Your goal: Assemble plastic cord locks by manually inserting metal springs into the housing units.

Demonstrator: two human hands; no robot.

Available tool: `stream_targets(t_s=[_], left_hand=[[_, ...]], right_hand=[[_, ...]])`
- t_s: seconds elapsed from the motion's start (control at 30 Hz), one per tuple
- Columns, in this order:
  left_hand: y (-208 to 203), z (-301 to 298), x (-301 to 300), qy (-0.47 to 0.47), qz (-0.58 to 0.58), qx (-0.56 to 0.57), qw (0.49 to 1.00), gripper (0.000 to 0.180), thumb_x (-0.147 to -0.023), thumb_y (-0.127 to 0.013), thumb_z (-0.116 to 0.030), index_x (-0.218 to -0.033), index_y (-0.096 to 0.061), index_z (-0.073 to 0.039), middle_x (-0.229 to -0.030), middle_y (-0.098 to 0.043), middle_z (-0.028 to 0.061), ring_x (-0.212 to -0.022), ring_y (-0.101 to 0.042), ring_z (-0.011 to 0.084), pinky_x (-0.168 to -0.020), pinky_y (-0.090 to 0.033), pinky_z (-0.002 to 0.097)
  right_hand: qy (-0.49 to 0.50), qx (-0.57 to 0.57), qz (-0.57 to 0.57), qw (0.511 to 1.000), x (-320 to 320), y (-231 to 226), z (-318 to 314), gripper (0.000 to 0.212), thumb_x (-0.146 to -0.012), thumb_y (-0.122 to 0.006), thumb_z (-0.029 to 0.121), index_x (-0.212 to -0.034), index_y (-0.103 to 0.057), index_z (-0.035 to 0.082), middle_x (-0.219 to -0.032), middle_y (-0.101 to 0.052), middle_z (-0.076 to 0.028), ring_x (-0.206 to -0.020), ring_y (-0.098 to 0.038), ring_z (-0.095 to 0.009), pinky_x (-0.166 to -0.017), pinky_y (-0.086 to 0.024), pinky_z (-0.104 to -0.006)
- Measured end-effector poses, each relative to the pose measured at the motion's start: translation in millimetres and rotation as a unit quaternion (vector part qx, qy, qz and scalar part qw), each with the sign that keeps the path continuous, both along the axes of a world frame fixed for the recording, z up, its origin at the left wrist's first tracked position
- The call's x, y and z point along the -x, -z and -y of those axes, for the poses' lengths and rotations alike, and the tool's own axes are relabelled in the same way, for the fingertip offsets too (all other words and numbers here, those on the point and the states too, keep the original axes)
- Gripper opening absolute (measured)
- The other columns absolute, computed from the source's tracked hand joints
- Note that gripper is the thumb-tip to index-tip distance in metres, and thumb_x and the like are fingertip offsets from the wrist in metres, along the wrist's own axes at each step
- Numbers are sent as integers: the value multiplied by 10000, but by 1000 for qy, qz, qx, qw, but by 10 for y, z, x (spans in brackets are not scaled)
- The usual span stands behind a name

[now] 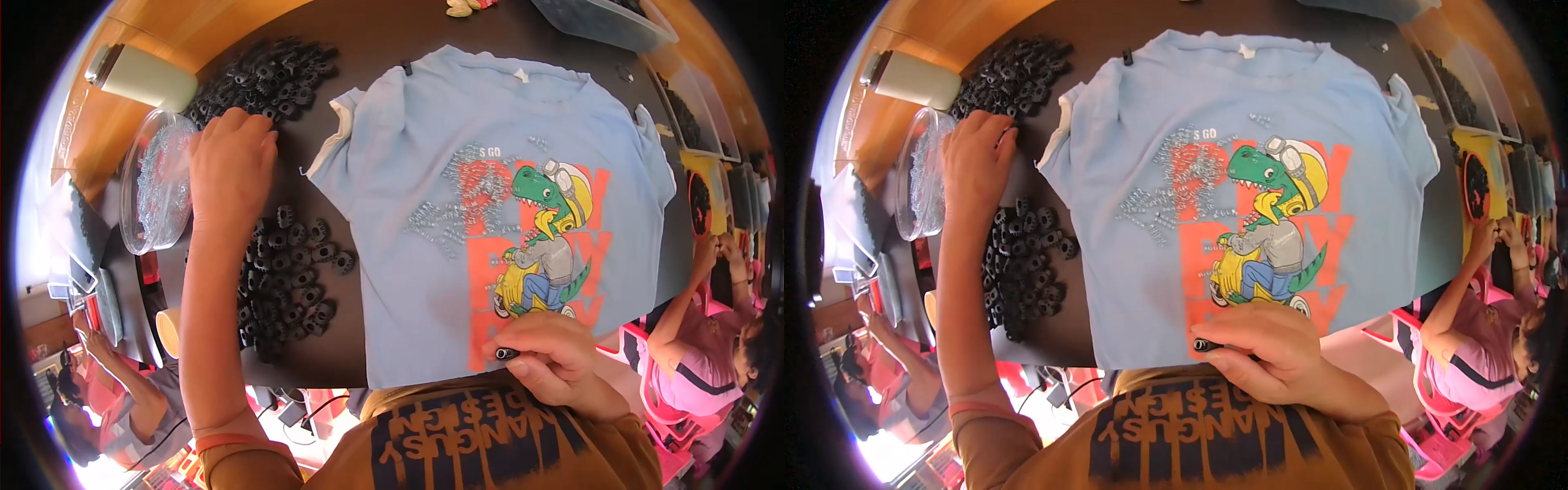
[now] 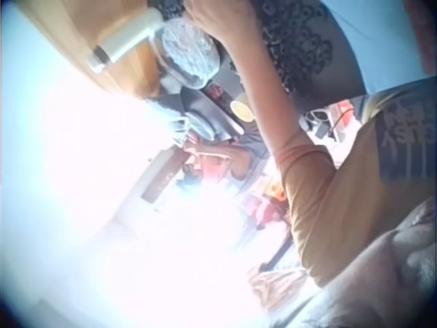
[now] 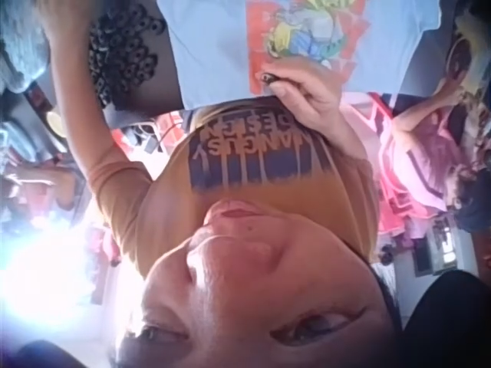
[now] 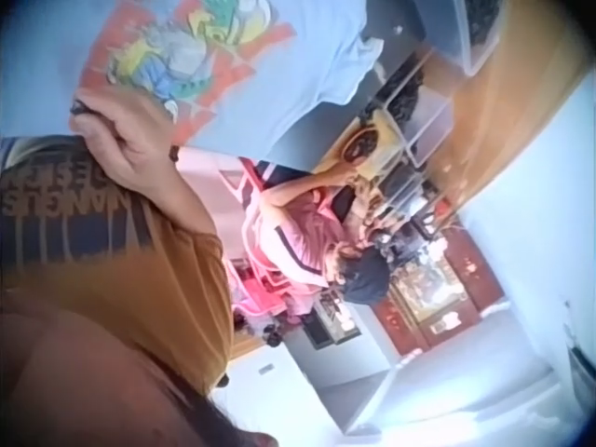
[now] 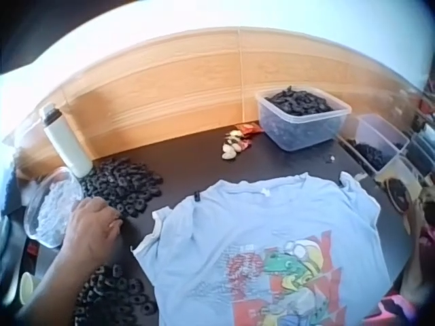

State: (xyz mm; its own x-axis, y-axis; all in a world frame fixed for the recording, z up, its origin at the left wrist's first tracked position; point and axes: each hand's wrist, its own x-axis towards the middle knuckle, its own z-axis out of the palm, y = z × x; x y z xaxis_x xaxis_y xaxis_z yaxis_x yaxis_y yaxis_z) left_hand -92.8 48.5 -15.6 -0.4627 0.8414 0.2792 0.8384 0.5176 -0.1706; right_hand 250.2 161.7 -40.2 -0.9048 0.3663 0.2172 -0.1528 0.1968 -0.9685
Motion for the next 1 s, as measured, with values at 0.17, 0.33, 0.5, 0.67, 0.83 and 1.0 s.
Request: stream_targets(t_s=[0.17,0.33,0.5,0.67,0.83,1.0], left_hand=[[-151,-3,-331,61,184,-175,965,116,-813,-617,-54,-914,-668,-27,-862,-636,96,-776,-604,231,-682,-451,313],[-428,92,-1189,52,564,-190,802,156,-782,-608,-36,-908,-677,25,-839,-615,67,-745,-535,143,-683,-414,238],[-289,99,-1705,79,731,-196,649,217,-774,-701,-106,-962,-710,1,-813,-603,79,-755,-528,148,-690,-410,253],[-239,108,-1879,56,753,-183,629,230,-787,-677,-61,-1009,-706,-8,-844,-606,70,-772,-528,136,-697,-415,247],[-279,116,-1944,65,687,-191,699,245,-771,-664,-19,-1012,-705,-6,-829,-601,69,-774,-536,132,-697,-422,234],[-269,98,-1950,109,608,-172,767,253,-737,-685,-10,-989,-704,-1,-807,-594,78,-723,-547,135,-645,-432,229]], right_hand=[[17,10,-10,1000,34,-2,-35,244,-792,-672,30,-1031,-650,-13,-845,-674,-114,-688,-636,-233,-611,-476,-300],[45,43,-30,998,52,-1,-1,228,-802,-653,2,-1028,-641,-20,-859,-669,-99,-649,-617,-198,-574,-461,-284],[53,35,-50,997,72,85,14,224,-792,-673,5,-1014,-645,-7,-863,-665,-92,-649,-618,-182,-555,-459,-271],[73,50,-72,993,55,90,25,189,-778,-710,35,-952,-642,6,-833,-654,-89,-642,-617,-196,-539,-458,-280],[88,60,-78,991,53,102,63,185,-770,-726,51,-932,-643,18,-811,-649,-81,-629,-613,-201,-531,-458,-285],[88,74,-72,991,47,101,62,189,-764,-733,54,-929,-644,25,-804,-650,-75,-622,-612,-202,-527,-457,-288]])
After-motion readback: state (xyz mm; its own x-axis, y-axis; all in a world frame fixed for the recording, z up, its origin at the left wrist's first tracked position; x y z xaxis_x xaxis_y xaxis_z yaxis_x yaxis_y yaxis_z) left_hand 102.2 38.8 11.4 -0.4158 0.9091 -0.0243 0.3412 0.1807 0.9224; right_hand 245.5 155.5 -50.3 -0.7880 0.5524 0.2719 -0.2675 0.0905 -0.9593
